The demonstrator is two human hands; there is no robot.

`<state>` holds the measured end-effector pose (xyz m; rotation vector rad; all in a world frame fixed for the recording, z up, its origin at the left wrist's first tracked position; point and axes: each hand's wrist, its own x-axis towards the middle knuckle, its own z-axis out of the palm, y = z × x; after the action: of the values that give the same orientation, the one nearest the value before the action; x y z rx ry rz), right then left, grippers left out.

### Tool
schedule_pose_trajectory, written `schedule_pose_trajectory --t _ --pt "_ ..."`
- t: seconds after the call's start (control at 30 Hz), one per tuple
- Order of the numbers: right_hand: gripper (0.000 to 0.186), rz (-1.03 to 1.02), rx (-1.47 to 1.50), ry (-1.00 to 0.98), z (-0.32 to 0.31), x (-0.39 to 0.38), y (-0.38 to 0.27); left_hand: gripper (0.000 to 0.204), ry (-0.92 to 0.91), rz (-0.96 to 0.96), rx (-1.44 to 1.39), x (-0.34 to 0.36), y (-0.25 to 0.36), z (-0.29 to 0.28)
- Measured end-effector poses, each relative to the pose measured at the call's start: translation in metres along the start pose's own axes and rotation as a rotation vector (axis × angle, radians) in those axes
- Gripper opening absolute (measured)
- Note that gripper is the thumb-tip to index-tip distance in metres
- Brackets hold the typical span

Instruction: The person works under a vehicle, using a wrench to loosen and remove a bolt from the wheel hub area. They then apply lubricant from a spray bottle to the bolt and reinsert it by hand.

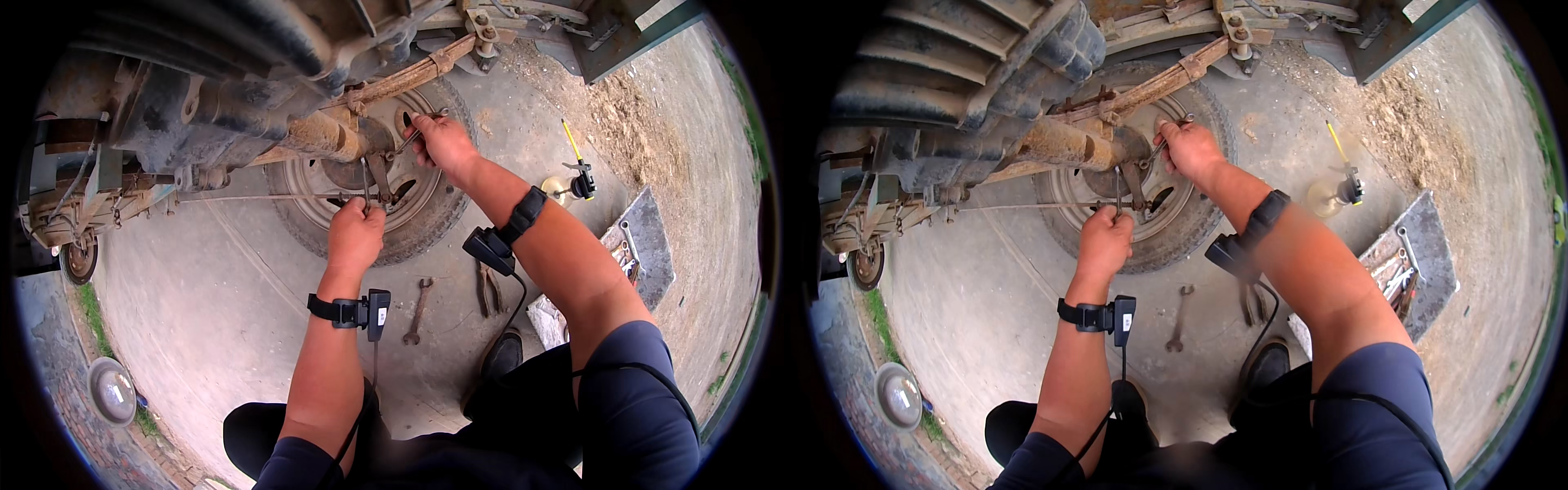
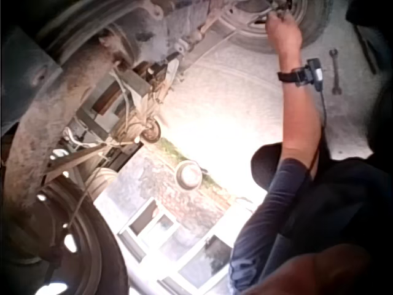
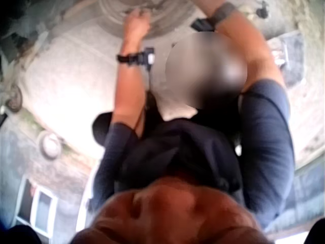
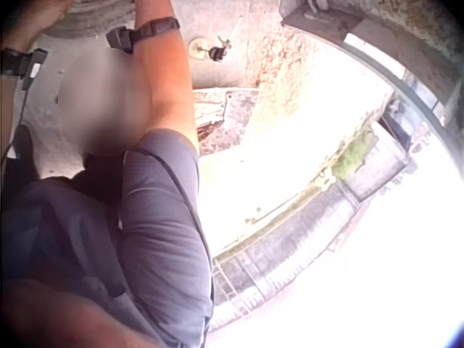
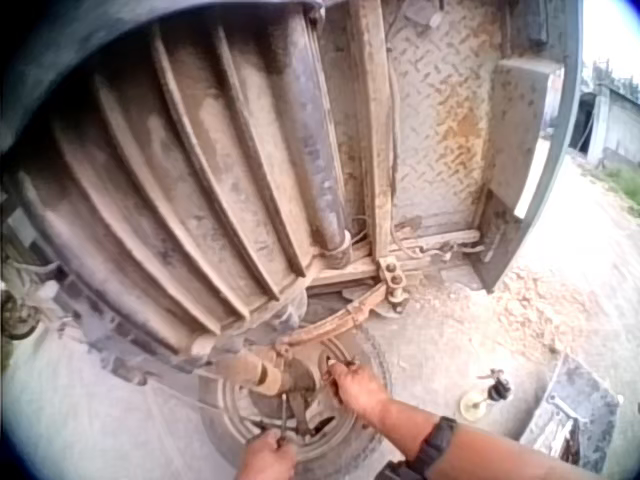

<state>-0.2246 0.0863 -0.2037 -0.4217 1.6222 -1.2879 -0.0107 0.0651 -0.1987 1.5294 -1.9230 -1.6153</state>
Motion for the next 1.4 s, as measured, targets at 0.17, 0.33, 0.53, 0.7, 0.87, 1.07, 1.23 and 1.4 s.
schedule_pose_trajectory --t 0.17,0.33,0.53,0.7,0.87,1.07,1.23,1.4 --pt "0.031 -0.030 -0.032 -0.002 0.003 0.006 0.001 0.022 -0.004 -0.005 0.008 -0.001 0.003 0.000" --pt "0.033 -0.081 -0.163 0.049 0.008 0.012 0.001 0.023 0.002 -0.005 -0.003 0.001 -0.002 0.001" --pt "0.037 -0.174 -0.335 0.025 0.009 0.020 0.003 0.023 0.000 -0.002 -0.002 0.003 -0.007 0.002" --pt "0.041 -0.317 -0.568 0.092 0.018 0.019 -0.008 0.023 0.009 0.018 0.035 0.004 -0.008 0.003" --pt "0.042 -0.449 -0.784 0.137 0.024 0.015 -0.021 0.023 0.002 0.029 0.027 0.007 -0.014 0.003" --pt "0.041 -0.497 -0.827 0.087 0.021 0.031 -0.021 0.023 -0.001 0.026 0.017 0.007 -0.014 0.006" --pt "0.035 -0.753 -0.916 0.035 0.021 0.032 -0.019 0.021 0.001 0.020 0.006 0.007 -0.014 0.006" --pt "0.028 -0.809 -0.972 -0.007 0.021 0.019 -0.014 0.020 0.003 -0.019 -0.012 0.003 -0.010 0.007"
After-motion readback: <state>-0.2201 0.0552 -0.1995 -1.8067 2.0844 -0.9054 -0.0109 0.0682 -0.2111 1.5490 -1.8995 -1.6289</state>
